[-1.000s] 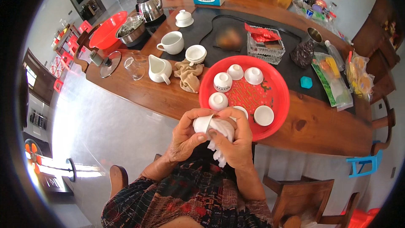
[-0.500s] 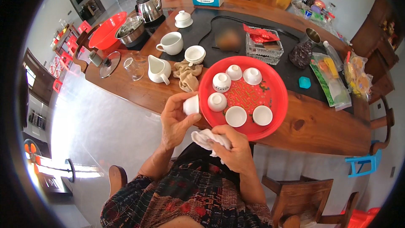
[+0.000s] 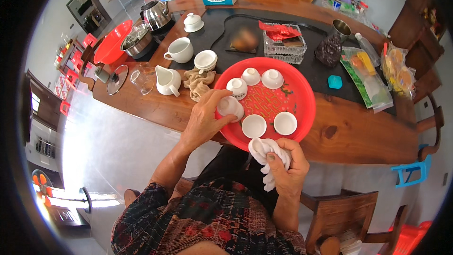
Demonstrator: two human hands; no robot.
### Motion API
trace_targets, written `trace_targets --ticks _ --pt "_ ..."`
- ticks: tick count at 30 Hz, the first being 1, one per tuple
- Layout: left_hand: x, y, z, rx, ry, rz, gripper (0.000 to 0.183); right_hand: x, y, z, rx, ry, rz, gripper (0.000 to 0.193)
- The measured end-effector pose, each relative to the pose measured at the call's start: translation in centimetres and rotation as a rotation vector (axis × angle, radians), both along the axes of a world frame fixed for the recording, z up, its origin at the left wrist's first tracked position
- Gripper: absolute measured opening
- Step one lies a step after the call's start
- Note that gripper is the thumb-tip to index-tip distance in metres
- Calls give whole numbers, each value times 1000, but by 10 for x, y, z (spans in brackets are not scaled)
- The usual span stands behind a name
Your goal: The person wipes small white ceramic cups with a white cloth, handling them one at a time. They pick up each cup from a red tray, wipe it thoroughly, and place it back on the tray.
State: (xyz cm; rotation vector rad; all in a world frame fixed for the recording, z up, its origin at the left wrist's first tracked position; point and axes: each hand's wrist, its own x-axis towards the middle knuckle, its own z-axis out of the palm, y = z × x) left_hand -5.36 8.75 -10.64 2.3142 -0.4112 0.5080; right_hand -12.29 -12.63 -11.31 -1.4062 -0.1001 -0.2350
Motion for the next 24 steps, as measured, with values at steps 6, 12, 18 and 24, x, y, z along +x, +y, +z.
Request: trace_targets --ticks 6,12,18,24 --pt "7 0 1 20 39 -20 46 2 -3 -5 25 4 -5 21" --pt "13 -6 13 55 -53 -70 43 4 -14 -15 106 5 -97 22" --pt "48 -31 18 223 -170 -177 40 1 -22 -20 153 27 -102 22" --pt "78 -43 3 369 -139 -226 46 -2 -30 -15 224 70 -89 22"
